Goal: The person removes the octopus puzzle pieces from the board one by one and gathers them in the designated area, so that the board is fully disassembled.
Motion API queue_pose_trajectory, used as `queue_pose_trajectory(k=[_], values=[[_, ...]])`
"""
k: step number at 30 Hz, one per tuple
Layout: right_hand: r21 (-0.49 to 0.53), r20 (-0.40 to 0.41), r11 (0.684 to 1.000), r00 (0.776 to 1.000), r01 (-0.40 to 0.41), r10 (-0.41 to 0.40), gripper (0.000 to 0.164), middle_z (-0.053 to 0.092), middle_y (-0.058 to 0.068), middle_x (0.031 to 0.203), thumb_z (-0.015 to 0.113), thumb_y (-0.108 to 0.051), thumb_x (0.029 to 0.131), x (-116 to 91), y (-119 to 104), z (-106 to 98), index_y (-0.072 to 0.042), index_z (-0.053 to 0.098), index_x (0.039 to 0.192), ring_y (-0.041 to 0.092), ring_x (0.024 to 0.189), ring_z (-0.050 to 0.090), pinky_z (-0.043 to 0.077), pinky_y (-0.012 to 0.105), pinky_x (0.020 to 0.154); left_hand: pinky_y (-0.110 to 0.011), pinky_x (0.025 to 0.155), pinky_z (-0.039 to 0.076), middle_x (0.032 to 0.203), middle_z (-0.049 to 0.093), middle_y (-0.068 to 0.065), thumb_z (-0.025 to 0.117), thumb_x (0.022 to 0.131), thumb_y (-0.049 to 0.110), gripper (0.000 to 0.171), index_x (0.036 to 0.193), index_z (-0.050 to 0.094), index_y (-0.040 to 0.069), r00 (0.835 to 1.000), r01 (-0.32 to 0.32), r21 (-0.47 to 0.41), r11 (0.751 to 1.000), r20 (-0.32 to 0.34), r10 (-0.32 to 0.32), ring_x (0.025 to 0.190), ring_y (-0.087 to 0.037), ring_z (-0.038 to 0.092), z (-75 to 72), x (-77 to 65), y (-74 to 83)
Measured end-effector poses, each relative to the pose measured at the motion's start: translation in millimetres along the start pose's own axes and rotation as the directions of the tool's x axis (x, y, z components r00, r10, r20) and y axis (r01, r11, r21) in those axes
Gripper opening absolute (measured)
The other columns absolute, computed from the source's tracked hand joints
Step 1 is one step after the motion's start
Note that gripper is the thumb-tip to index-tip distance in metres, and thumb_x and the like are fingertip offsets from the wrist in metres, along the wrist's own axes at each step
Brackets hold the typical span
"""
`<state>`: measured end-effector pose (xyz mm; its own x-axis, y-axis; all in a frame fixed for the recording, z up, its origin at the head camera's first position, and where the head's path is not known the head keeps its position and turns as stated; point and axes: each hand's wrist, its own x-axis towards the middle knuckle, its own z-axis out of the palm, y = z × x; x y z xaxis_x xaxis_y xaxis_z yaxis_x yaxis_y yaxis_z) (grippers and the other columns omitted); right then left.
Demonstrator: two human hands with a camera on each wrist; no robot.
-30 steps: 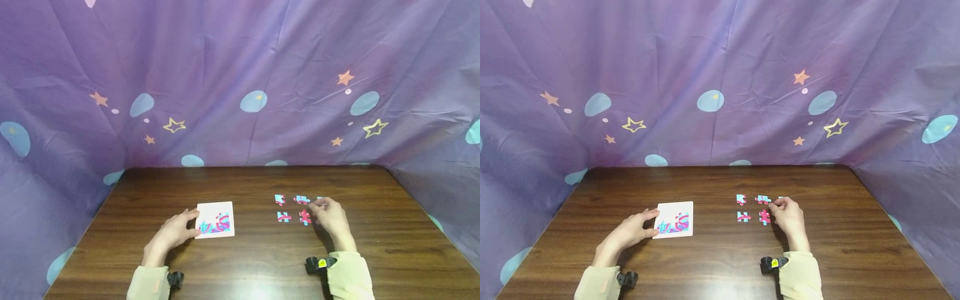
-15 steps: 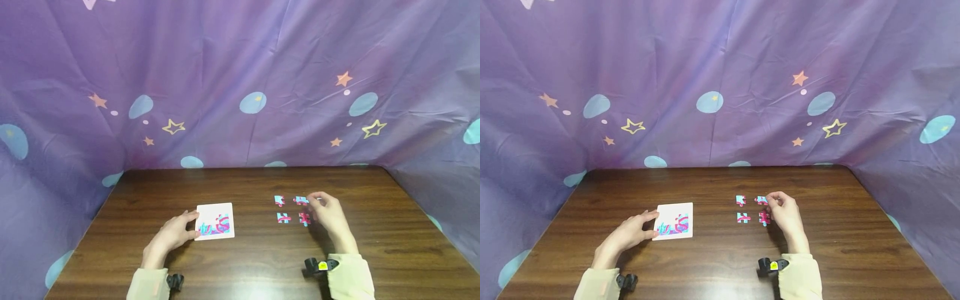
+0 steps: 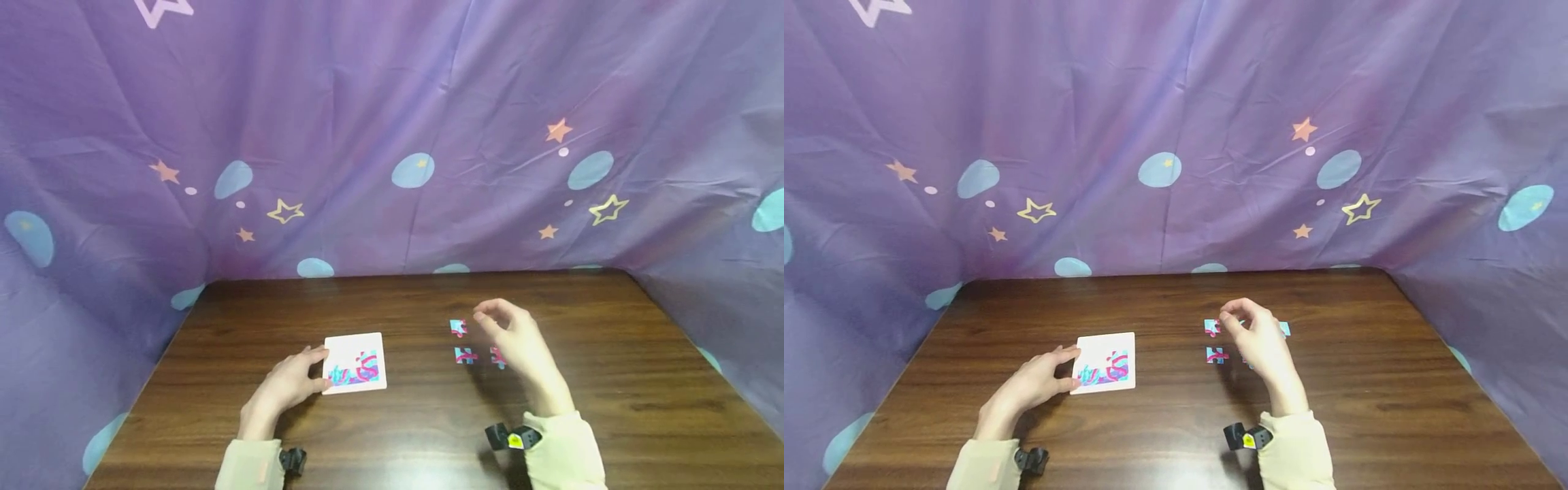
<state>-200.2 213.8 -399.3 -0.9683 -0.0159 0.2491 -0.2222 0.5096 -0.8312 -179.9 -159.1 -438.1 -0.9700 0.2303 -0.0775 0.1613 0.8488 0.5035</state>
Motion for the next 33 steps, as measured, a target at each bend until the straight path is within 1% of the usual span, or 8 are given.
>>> queue_pose_trajectory(k=[8, 14, 16, 21, 25, 27, 29, 33], values=[[-0.021, 0.063, 0.999, 0.997, 0.038, -0.037, 0.015, 0.069, 0.006, 0.093, 0.067, -0.007, 0.091, -5.3, -14.3, 29.4, -0.007, 0.068, 0.106, 0.020, 0.080, 0.063, 0.050, 0.031, 0.070, -0.063, 0.102, 0.035, 0.142, 0.049, -0.022, 0.076, 0.084, 0.021, 0.055, 0.134, 0.060, 0.006, 1.000, -0.002, 0.016, 1.000, 0.002, 0.002, 0.129, -0.046, 0.044, 0.8, -2.0, -0.5], [-0.027, 0.127, 0.992, 0.984, 0.126, -0.122, 0.025, 0.067, 0.011, 0.109, 0.067, 0.002, 0.087, -5.6, -19.0, 52.2, -0.006, 0.067, 0.110, 0.027, 0.090, 0.065, 0.054, 0.042, 0.079, -0.061, 0.103, 0.035, 0.141, 0.049, -0.024, 0.075, 0.084, 0.020, 0.055, 0.134, 0.059, 0.004, 1.000, -0.016, 0.020, 1.000, -0.003, 0.016, 0.129, -0.046, 0.044, -2.8, 0.7, 1.0], [-0.032, 0.145, 0.992, 0.983, 0.122, -0.116, 0.027, 0.067, 0.009, 0.114, 0.069, 0.001, 0.086, -7.4, -20.7, 60.6, -0.008, 0.067, 0.111, 0.026, 0.092, 0.066, 0.054, 0.044, 0.082, -0.060, 0.104, 0.035, 0.141, 0.049, -0.024, 0.075, 0.084, 0.020, 0.055, 0.134, 0.059, 0.004, 1.000, -0.011, 0.016, 1.000, 0.001, 0.011, 0.130, -0.046, 0.043, -2.6, 0.0, 0.8], [0.040, 0.216, 0.994, 0.971, 0.098, -0.104, 0.027, 0.069, 0.009, 0.108, 0.071, -0.002, 0.086, -3.3, -26.4, 85.1, -0.011, 0.067, 0.111, 0.019, 0.086, 0.068, 0.056, 0.038, 0.080, -0.060, 0.103, 0.036, 0.141, 0.050, -0.022, 0.075, 0.084, 0.020, 0.055, 0.133, 0.059, 0.005, 1.000, 0.003, 0.017, 1.000, -0.009, -0.003, 0.130, -0.046, 0.044, -3.1, -1.2, -1.7], [0.167, 0.285, 0.982, 0.949, 0.090, -0.135, 0.023, 0.069, 0.016, 0.102, 0.069, 0.000, 0.086, 6.3, -27.4, 106.2, -0.002, 0.067, 0.108, 0.019, 0.085, 0.067, 0.055, 0.033, 0.077, -0.062, 0.103, 0.036, 0.141, 0.048, -0.026, 0.075, 0.084, 0.021, 0.055, 0.134, 0.059, 0.006, 1.000, 0.009, 0.009, 1.000, -0.016, -0.009, 0.129, -0.046, 0.044, -2.7, 0.0, -3.8], [0.201, 0.317, 0.976, 0.938, 0.080, -0.142, 0.022, 0.069, 0.019, 0.100, 0.069, 0.001, 0.086, 9.3, -26.3, 116.1, 0.001, 0.067, 0.107, 0.019, 0.085, 0.066, 0.054, 0.031, 0.076, -0.062, 0.102, 0.036, 0.140, 0.048, -0.028, 0.076, 0.084, 0.021, 0.055, 0.134, 0.059, 0.006, 1.000, 0.015, 0.005, 1.000, -0.014, -0.015, 0.129, -0.046, 0.045, -2.3, -0.6, -4.1], [0.215, 0.334, 0.974, 0.932, 0.070, -0.140, 0.022, 0.068, 0.021, 0.100, 0.069, 0.002, 0.086, 10.7, -24.9, 124.8, 0.005, 0.066, 0.107, 0.020, 0.086, 0.066, 0.053, 0.030, 0.075, -0.063, 0.102, 0.036, 0.140, 0.048, -0.029, 0.076, 0.083, 0.022, 0.055, 0.134, 0.060, 0.007, 1.000, 0.014, 0.009, 1.000, -0.012, -0.014, 0.128, -0.046, 0.045, -1.7, -0.5, -4.3], [0.166, 0.345, 0.983, 0.929, 0.079, -0.132, 0.022, 0.069, 0.018, 0.096, 0.069, 0.004, 0.084, 11.6, -21.3, 137.8, 0.006, 0.066, 0.106, 0.020, 0.085, 0.066, 0.053, 0.027, 0.073, -0.062, 0.102, 0.036, 0.139, 0.049, -0.030, 0.077, 0.082, 0.022, 0.056, 0.133, 0.060, 0.007, 1.000, 0.009, 0.004, 1.000, -0.014, -0.009, 0.127, -0.047, 0.046, -1.5, -1.6, -4.3]])
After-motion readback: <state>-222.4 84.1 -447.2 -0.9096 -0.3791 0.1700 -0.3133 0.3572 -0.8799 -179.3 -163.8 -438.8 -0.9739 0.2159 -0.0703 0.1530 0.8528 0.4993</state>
